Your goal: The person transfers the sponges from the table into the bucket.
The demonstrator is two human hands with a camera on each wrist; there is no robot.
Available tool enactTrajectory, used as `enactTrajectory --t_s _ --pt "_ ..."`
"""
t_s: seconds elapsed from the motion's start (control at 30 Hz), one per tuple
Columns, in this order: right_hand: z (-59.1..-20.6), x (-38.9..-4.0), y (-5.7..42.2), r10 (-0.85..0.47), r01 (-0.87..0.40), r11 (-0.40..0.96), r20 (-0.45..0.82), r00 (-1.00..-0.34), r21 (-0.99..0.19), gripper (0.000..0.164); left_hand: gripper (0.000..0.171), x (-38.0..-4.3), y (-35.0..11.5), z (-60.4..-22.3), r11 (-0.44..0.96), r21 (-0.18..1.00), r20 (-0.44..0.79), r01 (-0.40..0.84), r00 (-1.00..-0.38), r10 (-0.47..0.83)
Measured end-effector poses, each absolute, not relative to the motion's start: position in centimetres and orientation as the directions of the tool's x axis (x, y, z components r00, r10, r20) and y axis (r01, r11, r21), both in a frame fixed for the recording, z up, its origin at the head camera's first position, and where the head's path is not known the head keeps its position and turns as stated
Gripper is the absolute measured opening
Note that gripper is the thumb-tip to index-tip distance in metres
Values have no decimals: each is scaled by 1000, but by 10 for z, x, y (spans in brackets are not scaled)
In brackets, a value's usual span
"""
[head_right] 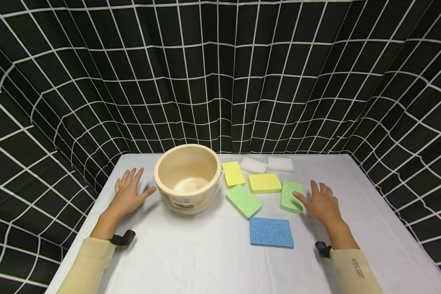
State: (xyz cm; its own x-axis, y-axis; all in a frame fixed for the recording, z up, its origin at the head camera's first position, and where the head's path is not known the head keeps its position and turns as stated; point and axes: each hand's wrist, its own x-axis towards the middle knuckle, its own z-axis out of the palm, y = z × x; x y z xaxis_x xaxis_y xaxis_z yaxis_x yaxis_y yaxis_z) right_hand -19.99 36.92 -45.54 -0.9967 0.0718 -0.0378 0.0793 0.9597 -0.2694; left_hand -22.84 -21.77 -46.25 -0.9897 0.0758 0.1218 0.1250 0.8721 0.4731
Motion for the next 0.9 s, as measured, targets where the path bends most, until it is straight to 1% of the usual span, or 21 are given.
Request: enactTrajectory --t_s 0.13,0.23,0.33,0.5,0.63,0.73,0.9 --pt "-453 -203 367 73 83 961 -49 -996 -263 102 90 -233 -219 -463 789 606 75 97 -995 65" --pt "-452 -205 365 79 92 961 -62 -995 -262 103 84 -235 -220 -463 705 706 45 65 -998 47" --pt "-450 -206 364 83 103 957 -83 -993 -273 104 77 -236 -218 -460 616 784 55 76 -997 52" --pt "-447 -209 362 68 98 946 -105 -992 -308 104 66 -240 -212 -454 420 893 131 159 -987 95" --pt "-447 -213 358 73 110 940 -126 -989 -324 106 62 -243 -205 -451 292 938 160 188 -980 117" --pt "-449 -218 354 85 128 936 -143 -986 -327 107 63 -244 -200 -450 242 951 169 194 -978 123" --pt "-447 -222 347 105 161 930 -181 -978 -331 110 63 -247 -192 -447 172 951 235 257 -962 139"
